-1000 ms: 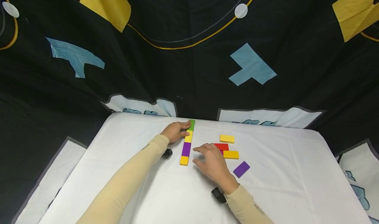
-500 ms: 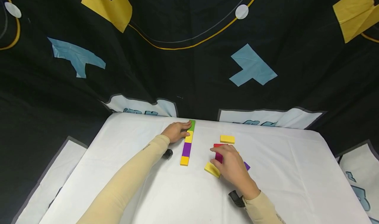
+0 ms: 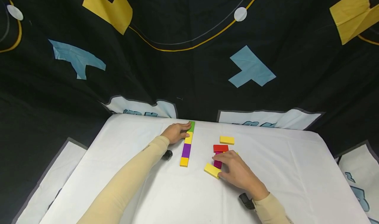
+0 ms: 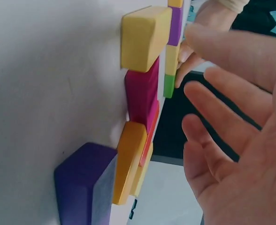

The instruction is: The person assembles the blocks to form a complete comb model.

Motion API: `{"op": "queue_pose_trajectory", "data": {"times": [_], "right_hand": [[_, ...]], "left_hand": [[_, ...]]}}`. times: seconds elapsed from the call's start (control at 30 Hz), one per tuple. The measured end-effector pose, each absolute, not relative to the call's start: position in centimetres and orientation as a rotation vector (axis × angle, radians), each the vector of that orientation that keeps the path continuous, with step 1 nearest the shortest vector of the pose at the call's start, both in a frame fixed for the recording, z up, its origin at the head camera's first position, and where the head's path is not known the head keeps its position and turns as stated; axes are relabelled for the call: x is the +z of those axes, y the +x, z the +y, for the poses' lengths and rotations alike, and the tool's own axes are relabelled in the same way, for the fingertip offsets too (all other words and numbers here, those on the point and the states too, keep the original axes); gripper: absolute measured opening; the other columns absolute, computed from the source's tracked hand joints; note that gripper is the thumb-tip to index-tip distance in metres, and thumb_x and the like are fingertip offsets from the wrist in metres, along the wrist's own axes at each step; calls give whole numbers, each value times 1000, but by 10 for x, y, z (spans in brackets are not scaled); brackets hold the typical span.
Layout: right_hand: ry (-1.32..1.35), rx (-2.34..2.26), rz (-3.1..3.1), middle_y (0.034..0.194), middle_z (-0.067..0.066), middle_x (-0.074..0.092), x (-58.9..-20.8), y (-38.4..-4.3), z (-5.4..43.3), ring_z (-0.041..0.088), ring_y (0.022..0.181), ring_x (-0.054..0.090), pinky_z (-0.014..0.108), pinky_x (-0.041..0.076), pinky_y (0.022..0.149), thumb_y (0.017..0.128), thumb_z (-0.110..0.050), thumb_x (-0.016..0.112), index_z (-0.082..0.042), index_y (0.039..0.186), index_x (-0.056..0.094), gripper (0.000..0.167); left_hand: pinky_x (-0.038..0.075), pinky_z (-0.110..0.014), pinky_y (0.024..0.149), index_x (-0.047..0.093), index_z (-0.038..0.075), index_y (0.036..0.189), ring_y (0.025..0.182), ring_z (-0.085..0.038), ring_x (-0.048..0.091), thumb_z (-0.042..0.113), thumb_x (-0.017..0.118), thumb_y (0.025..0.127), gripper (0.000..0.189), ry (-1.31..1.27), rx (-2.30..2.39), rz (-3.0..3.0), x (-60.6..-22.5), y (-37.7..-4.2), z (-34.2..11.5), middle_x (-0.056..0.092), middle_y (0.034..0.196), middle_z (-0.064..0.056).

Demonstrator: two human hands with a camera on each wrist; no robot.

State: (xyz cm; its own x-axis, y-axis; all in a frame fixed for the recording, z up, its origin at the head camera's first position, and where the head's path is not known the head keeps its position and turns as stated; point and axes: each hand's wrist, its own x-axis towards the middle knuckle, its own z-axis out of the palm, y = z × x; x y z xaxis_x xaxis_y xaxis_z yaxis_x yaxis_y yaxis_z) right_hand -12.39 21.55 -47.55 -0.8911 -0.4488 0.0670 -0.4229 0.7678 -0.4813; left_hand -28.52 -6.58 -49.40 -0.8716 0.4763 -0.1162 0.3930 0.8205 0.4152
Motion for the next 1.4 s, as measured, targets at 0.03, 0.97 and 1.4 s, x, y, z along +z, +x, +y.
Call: {"op": "queue_pose_trajectory", "data": {"times": [0.03,0.97,1.4], "right_hand": [[-720,-765,2873,127,-5,66,-476,-124,216,20,118,51,44,53,99,77,-10,85,-15,129,69,55],[-886,-624,2711,130,-6,66,-480,-134,201,21,119,47,49,48,99,76,-7,87,-17,133,67,61],[-558,-474,3005,121,5,67,-492,-119,165,27,118,50,49,37,91,69,-43,92,-12,123,71,66]], "left_hand": [[32,-42,119,50,20,148,144,-25,40,34,67,98,55,673,565,2788,-494,-285,-66,40,157,7],[34,-42,118,51,20,148,143,-24,41,33,67,98,54,689,562,2796,-495,-286,-65,42,156,7],[33,-40,119,51,21,148,143,-23,41,35,66,98,54,674,554,2798,-495,-286,-64,41,156,8]]}}
